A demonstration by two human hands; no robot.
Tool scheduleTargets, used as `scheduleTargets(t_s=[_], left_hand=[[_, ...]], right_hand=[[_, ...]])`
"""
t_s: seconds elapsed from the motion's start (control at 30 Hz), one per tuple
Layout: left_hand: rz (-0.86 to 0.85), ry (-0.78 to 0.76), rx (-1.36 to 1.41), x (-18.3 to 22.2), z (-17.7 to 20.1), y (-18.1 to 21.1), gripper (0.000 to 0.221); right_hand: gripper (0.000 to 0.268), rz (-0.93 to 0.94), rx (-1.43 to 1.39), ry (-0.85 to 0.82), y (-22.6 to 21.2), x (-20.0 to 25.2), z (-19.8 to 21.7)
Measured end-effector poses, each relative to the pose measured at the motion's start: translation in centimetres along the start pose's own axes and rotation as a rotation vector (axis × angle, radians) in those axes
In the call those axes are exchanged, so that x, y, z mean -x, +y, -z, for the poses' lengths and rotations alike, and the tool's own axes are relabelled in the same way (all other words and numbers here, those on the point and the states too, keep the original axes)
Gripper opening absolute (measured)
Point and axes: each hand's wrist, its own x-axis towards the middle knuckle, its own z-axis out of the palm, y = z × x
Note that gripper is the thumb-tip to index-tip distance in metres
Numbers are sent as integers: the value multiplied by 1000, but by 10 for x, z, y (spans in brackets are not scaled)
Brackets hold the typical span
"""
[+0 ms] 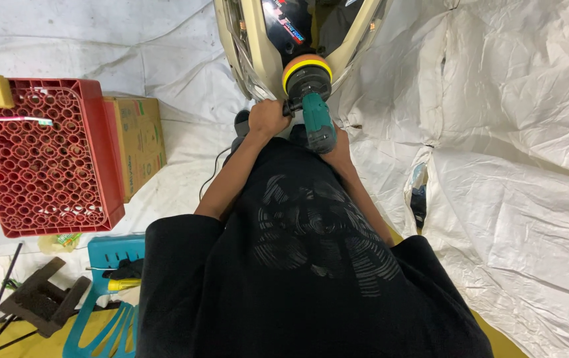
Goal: The person uses a green electric polisher with a yellow pad to buff the front body panel of a beige scooter. They move the tool across the surface, focusing on the area around the headlight and side fairing.
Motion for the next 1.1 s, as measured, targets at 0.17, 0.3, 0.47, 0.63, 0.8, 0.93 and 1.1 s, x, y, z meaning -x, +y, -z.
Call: scheduleTargets(t_s=[0.17, 0.3, 0.47, 0.63, 0.8, 0.93, 1.1], left_hand=[[-3, 33, 45, 5, 15, 14, 21], [-46, 32, -4, 8, 14, 16, 20], [-21, -21, 6, -4, -6, 7, 25], [-77, 31, -9, -3, -3, 11, 28], [-175, 20, -49, -11, -12, 11, 44], [-190, 31, -25, -11, -11, 11, 46], [-196, 48, -44, -17, -16, 10, 37]], right_hand=[[51, 5, 17, -20, 1, 2, 3], [51, 11, 34, -38, 1, 0, 5], [50, 19, 59, -69, 3, -2, 7], [50, 32, 84, -94, 3, -7, 11], [50, 35, 110, -116, 3, -12, 15], [49, 38, 123, -117, -1, -13, 17], [49, 39, 128, -105, -2, -16, 21]])
